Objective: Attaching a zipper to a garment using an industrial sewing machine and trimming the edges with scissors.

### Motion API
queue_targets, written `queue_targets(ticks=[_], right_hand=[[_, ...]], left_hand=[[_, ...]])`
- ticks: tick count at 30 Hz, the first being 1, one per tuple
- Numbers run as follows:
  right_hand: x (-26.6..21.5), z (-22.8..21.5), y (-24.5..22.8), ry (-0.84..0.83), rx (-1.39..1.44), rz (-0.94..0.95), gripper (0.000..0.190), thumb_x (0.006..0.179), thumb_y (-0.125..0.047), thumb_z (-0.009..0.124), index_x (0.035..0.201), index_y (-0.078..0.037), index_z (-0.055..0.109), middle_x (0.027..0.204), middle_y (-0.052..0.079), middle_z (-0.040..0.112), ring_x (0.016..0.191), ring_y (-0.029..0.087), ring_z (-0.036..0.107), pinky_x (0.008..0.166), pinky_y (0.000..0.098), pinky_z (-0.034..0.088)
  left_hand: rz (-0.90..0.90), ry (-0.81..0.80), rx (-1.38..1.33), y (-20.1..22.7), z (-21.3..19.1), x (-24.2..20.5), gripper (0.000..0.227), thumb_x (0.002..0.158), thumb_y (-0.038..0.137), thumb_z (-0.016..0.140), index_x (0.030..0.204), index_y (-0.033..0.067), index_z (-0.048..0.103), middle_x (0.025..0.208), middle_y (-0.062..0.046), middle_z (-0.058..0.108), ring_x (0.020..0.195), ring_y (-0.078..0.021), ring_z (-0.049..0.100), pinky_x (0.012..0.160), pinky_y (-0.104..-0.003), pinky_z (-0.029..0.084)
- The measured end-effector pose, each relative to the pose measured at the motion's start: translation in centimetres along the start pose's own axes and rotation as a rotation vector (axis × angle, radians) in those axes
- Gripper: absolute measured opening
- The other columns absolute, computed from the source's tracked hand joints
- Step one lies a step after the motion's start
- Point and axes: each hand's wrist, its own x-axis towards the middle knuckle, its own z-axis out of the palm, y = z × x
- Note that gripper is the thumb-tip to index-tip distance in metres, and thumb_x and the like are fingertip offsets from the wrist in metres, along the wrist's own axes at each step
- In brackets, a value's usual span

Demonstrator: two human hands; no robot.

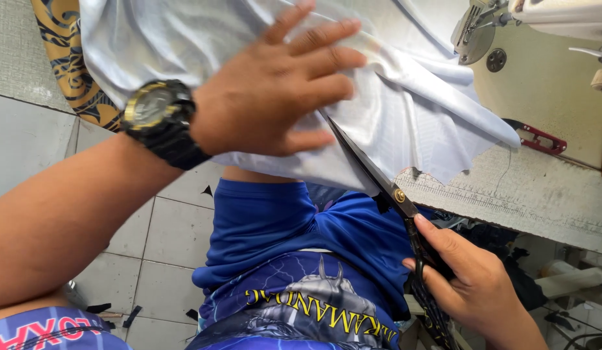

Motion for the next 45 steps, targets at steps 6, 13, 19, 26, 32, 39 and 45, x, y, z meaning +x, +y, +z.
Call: queue_targets(ticks=[6,13,19,26,32,39,45], right_hand=[[0.0,0.1,-0.1,0.011,-0.008,0.002,0.064,0.084,-0.014,0.076,0.142,0.002,0.054,0.101,0.007,0.071,0.078,0.016,0.066,0.077,0.0269,0.055],[1.4,0.8,-1.0,0.073,-0.085,-0.091,0.061,0.086,-0.009,0.077,0.141,0.003,0.053,0.095,0.007,0.068,0.073,0.018,0.062,0.067,0.0284,0.054],[1.1,0.7,-0.4,0.001,-0.023,-0.011,0.063,0.086,-0.010,0.072,0.145,0.002,0.051,0.104,0.008,0.070,0.081,0.017,0.068,0.077,0.0271,0.056],[2.1,0.6,-1.4,0.037,-0.029,0.035,0.066,0.079,-0.016,0.082,0.138,0.002,0.058,0.097,0.007,0.069,0.069,0.014,0.061,0.072,0.0259,0.055],[2.9,0.2,-1.4,0.026,-0.040,-0.030,0.065,0.083,-0.012,0.080,0.140,0.003,0.055,0.094,0.008,0.066,0.069,0.016,0.058,0.070,0.0274,0.053],[3.2,-0.2,-1.4,-0.007,-0.079,-0.081,0.062,0.085,-0.007,0.074,0.141,0.007,0.052,0.105,0.012,0.070,0.083,0.020,0.067,0.078,0.0305,0.056],[3.4,0.0,-1.2,-0.009,-0.101,-0.039,0.063,0.084,-0.011,0.076,0.141,0.003,0.054,0.096,0.009,0.068,0.073,0.017,0.063,0.074,0.0289,0.055]], left_hand=[[-0.060,0.021,0.254,-2.0,-1.1,-2.4,0.056,0.092,0.068,0.077,0.123,0.0216,0.072,0.144,-0.006,0.061,0.137,-0.0294,0.053,0.100,-0.049,0.041],[-0.071,0.018,0.295,-2.0,-1.0,-2.7,0.064,0.096,0.076,0.071,0.132,0.0227,0.072,0.149,-0.007,0.060,0.138,-0.0288,0.053,0.100,-0.049,0.041],[-0.087,0.012,0.289,-2.1,-0.9,-2.8,0.066,0.091,0.075,0.075,0.132,0.0240,0.072,0.150,-0.006,0.058,0.139,-0.0280,0.051,0.100,-0.050,0.042],[-0.086,0.036,0.285,-2.2,-0.6,-2.9,0.067,0.091,0.076,0.075,0.132,0.0233,0.072,0.150,-0.006,0.059,0.140,-0.0287,0.050,0.101,-0.050,0.041],[-0.096,0.034,0.312,-2.1,-0.7,-2.9,0.067,0.090,0.078,0.074,0.132,0.0262,0.069,0.149,-0.005,0.057,0.139,-0.0269,0.051,0.097,-0.048,0.044],[-0.094,0.045,0.302,-2.1,-0.7,-3.0,0.066,0.089,0.077,0.075,0.131,0.0261,0.070,0.149,-0.005,0.058,0.139,-0.0270,0.050,0.098,-0.047,0.042],[-0.093,0.048,0.311,-2.2,-0.6,-3.0,0.066,0.090,0.078,0.075,0.131,0.0260,0.070,0.148,-0.005,0.058,0.139,-0.0270,0.051,0.098,-0.047,0.044]])
